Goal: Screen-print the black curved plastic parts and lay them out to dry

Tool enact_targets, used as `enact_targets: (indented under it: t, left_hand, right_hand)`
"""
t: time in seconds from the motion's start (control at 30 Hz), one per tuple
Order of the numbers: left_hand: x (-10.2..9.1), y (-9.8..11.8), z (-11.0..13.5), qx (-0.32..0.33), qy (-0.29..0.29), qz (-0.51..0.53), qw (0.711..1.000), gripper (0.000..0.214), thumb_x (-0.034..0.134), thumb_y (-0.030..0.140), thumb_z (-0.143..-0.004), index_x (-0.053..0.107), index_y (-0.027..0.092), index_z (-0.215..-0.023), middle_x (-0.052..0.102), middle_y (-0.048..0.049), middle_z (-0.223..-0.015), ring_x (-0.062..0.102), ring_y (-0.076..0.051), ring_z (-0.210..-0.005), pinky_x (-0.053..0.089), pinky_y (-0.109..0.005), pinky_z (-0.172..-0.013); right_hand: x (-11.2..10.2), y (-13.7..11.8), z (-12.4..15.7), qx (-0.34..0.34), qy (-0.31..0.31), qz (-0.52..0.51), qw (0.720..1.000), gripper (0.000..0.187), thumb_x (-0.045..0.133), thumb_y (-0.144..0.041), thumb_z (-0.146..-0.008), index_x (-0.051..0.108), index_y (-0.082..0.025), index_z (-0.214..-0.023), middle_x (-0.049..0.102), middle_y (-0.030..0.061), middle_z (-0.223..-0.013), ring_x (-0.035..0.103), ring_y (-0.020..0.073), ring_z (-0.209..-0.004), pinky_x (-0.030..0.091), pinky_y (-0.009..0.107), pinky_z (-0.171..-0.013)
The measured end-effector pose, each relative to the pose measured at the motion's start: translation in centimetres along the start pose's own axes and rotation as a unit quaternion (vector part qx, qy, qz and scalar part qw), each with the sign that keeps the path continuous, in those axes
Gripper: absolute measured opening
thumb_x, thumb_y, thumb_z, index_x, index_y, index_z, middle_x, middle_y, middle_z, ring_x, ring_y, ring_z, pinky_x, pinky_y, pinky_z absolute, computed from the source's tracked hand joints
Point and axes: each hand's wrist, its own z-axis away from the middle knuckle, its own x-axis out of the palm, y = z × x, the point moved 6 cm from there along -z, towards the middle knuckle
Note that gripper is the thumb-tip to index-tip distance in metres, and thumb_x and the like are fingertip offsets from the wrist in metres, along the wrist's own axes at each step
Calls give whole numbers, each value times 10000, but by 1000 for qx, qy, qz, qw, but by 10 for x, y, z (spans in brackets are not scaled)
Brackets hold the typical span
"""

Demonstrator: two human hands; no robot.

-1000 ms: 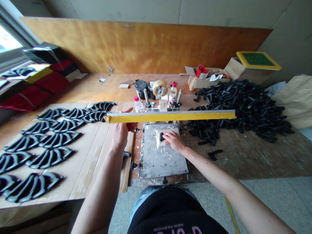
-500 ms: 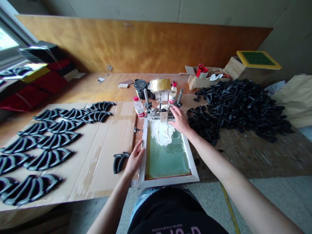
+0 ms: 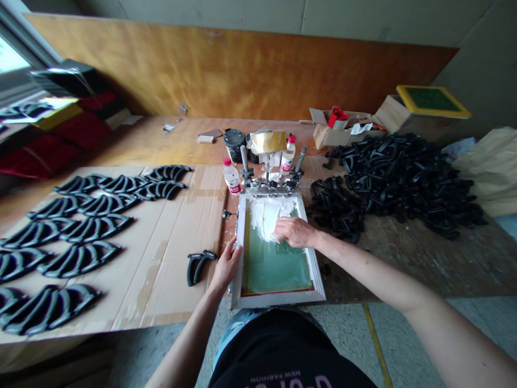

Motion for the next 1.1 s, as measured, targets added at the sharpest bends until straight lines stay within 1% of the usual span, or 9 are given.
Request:
enact_targets:
  t: [0.13, 0.27, 0.37, 0.57, 0.73, 0.83, 0.93, 1.03, 1.1]
  left_hand:
    - [-1, 5, 3, -12, -21, 11, 1000, 690, 576, 567, -831, 496, 205, -1413, 666, -105, -1274, 654, -252, -1095, 514, -323, -876]
    - [-3, 7, 6, -20, -23, -4, 1000, 723, 578, 595, -820, 480, 222, -1432, 731, -97, -1099, 688, -252, -956, 525, -303, -738]
    - [-5, 13, 8, -25, -21, -9, 999, 731, 575, 605, -817, 476, 228, -1436, 740, -77, -995, 685, -236, -868, 509, -288, -688]
    - [-19, 60, 20, -13, -42, 20, 999, 761, 624, 647, -763, 511, 249, -1403, 713, -23, -847, 623, -168, -657, 456, -242, -564]
    - [-30, 127, 10, 73, -4, 129, 989, 640, 535, 716, -787, 666, 176, -1106, 692, -40, -858, 606, -158, -644, 479, -255, -569]
    - [-28, 163, -9, 147, 16, 202, 968, 617, 542, 690, -789, 625, 183, -1132, 696, -65, -986, 659, -200, -855, 538, -294, -711]
    - [-16, 168, -21, 159, 35, 251, 954, 591, 514, 651, -820, 593, 195, -1188, 699, -73, -1006, 664, -205, -921, 553, -313, -726]
    - [14, 132, -11, 81, 52, 292, 952, 565, 518, 629, -840, 575, 197, -1200, 705, -88, -1023, 670, -184, -874, 549, -284, -669]
    - [51, 91, 6, -49, -16, 282, 958, 570, 579, 613, -821, 567, 184, -1198, 701, -128, -1089, 680, -200, -870, 558, -303, -662]
  right_hand:
    - [-4, 12, -5, 85, 62, 2, 994, 131, 556, -70, -824, 623, -182, -813, 620, 58, -862, 544, 212, -867, 428, 302, -743]
    - [11, -2, 3, 49, 77, 20, 996, 165, 531, -51, -846, 644, -157, -900, 632, 94, -941, 541, 230, -964, 450, 325, -820]
    - [1, 4, 1, 66, 87, -8, 994, 94, 617, -141, -862, 661, -175, -938, 654, 59, -912, 577, 207, -915, 464, 302, -801]
    - [-59, 76, -34, 249, 165, 13, 954, 569, 738, -274, -824, 535, -290, -1356, 711, 26, -999, 644, 190, -877, 473, 285, -800]
    - [-88, 139, 23, 387, 286, 0, 876, 283, 545, -333, -939, 643, -229, -1184, 716, 29, -848, 652, 199, -803, 477, 307, -788]
    - [-57, 146, 63, 450, 281, -45, 846, 218, 506, -299, -941, 686, -191, -998, 693, 37, -780, 637, 190, -767, 481, 296, -752]
    - [-5, 114, 64, 391, 192, -86, 896, 197, 644, -323, -874, 687, -182, -1004, 692, 51, -854, 631, 193, -827, 481, 313, -791]
    - [30, 63, 44, 292, 120, -63, 947, 301, 753, -287, -803, 682, -221, -1089, 667, 60, -1013, 591, 210, -1004, 451, 352, -906]
    - [36, 34, 34, 292, 122, -34, 948, 219, 731, -263, -830, 699, -220, -1042, 649, 62, -999, 568, 212, -1008, 444, 361, -915]
